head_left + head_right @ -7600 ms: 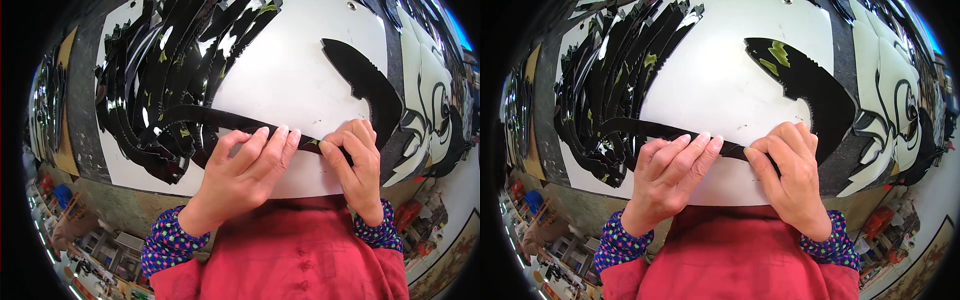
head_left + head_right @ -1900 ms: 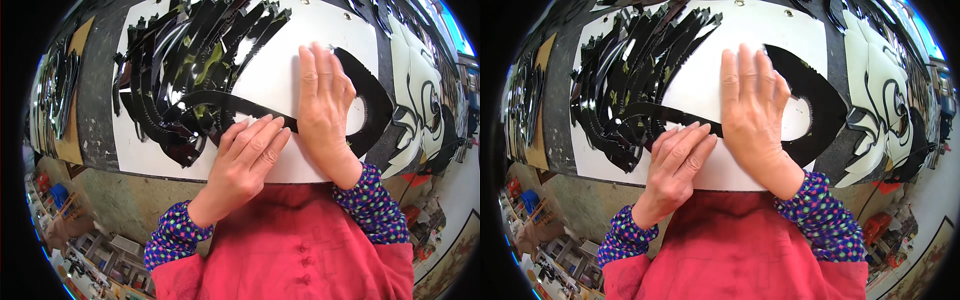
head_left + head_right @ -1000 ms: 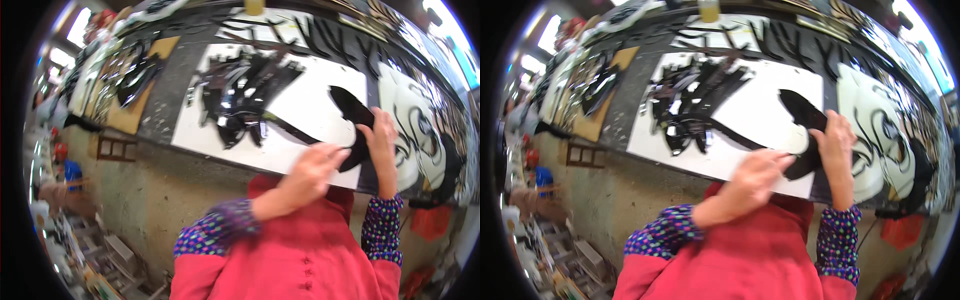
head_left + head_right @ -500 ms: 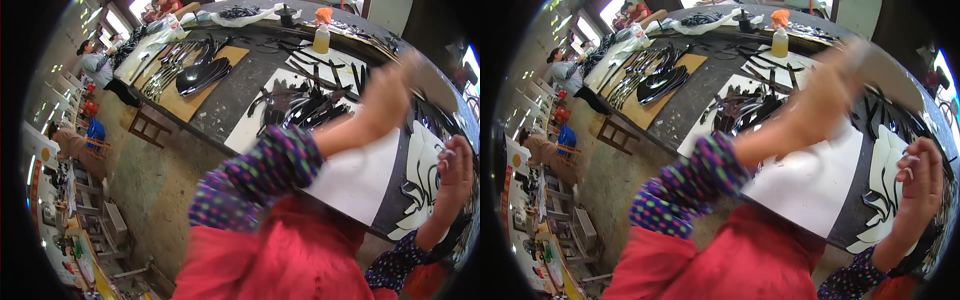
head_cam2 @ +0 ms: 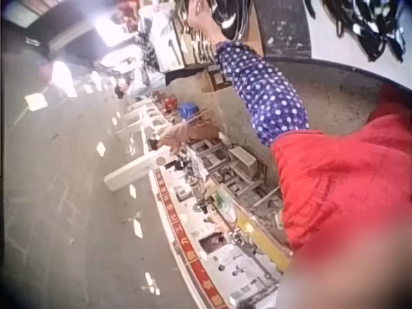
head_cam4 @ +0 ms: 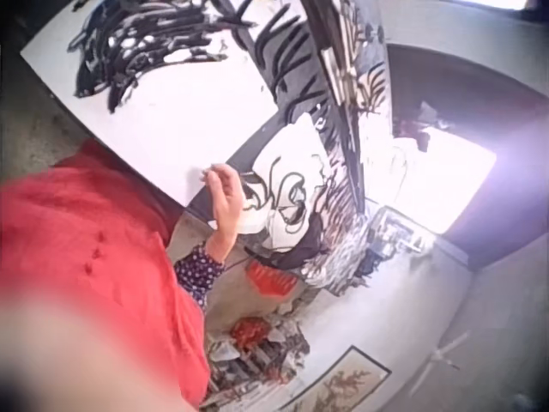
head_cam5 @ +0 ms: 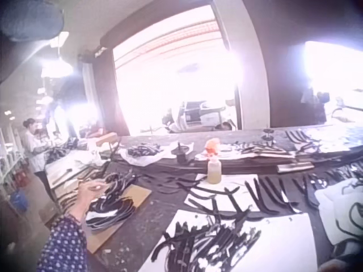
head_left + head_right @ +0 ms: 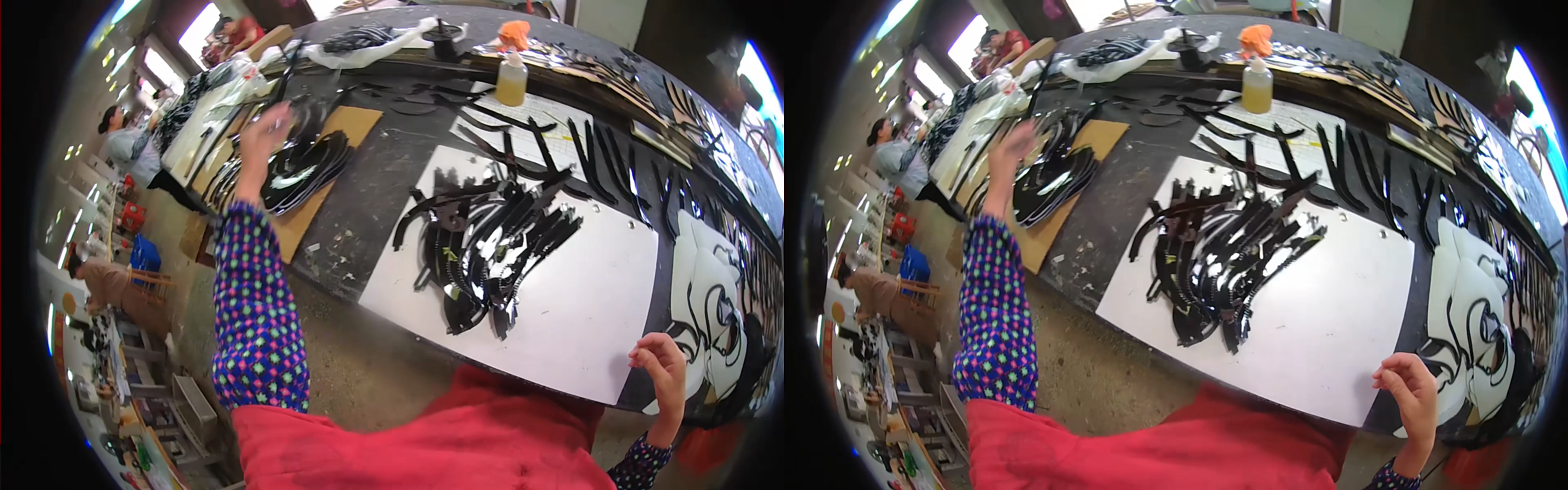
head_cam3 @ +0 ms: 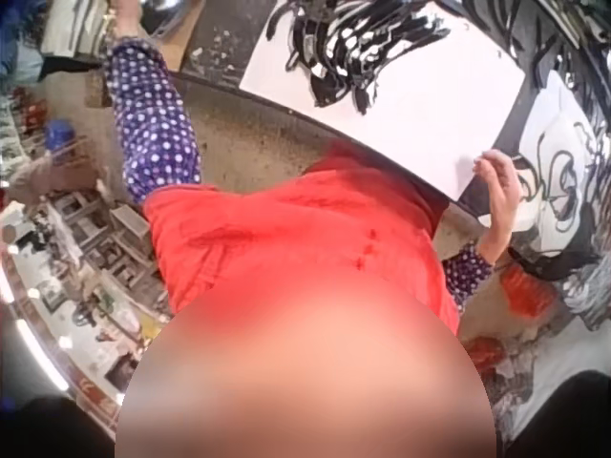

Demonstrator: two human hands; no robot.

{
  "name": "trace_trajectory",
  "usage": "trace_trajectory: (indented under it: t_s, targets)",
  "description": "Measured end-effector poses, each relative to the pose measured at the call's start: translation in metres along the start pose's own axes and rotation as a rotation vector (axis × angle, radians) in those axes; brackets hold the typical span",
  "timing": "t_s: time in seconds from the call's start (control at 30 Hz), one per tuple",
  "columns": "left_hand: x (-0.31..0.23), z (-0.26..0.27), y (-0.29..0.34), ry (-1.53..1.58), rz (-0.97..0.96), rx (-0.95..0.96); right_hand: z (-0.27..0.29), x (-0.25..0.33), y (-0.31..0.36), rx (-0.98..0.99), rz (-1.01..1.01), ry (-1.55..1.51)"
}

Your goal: Preparing and organizing shoe upper components at a manufacturing workbench.

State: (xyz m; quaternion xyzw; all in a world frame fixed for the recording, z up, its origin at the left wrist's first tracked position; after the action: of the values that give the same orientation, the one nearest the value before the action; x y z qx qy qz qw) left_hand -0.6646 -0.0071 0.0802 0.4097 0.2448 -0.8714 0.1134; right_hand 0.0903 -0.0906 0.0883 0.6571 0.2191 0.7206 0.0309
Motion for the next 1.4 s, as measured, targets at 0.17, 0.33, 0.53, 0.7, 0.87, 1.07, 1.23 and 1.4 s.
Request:
trace_trajectory:
  t_s: [0.17,0.33,0.53,0.7,0.87,1.07,1.23,1.4]
  targets:
    - [0.134,0.021,0.032,-0.400,0.027,0.258,0.018,-0.009,-0.020,-0.112,-0.027,0.106]
    - [0.176,0.023,0.012,-0.557,0.017,0.346,0.079,-0.015,-0.044,-0.347,0.175,0.270]
    - [0.152,0.024,0.005,-0.804,0.001,0.402,0.210,-0.015,-0.018,-0.975,0.458,1.104]
    - [0.035,-0.039,0.010,-0.792,-0.096,0.280,0.292,-0.013,-0.014,-1.066,0.211,1.146]
    - [-0.147,-0.193,0.074,-0.489,-0.504,0.315,0.238,-0.008,-0.054,-0.585,0.561,1.239]
    - [-0.309,-0.306,0.163,-0.198,-0.862,0.517,0.215,0.011,-0.059,-0.755,0.558,1.063]
    - [-0.369,-0.393,0.207,0.371,-0.218,0.991,0.183,0.045,-0.019,-0.748,0.667,0.896]
    - [-0.422,-0.468,0.228,0.800,0.363,1.103,0.115,0.039,-0.008,-0.579,0.820,0.857]
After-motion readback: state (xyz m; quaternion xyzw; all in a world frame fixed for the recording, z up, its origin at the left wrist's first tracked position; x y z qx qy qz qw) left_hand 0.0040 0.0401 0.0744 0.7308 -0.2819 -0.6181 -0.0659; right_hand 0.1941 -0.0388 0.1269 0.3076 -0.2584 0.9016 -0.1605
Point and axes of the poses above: each hand's wrist, its own y-axis away from the middle knuckle, its own z-axis out of the back of the hand, x = y × z, the point moved 3 cm from there along -y, towards the middle knuckle, and after that the axes turned 10 degrees about -y, right-handed, at the moved point
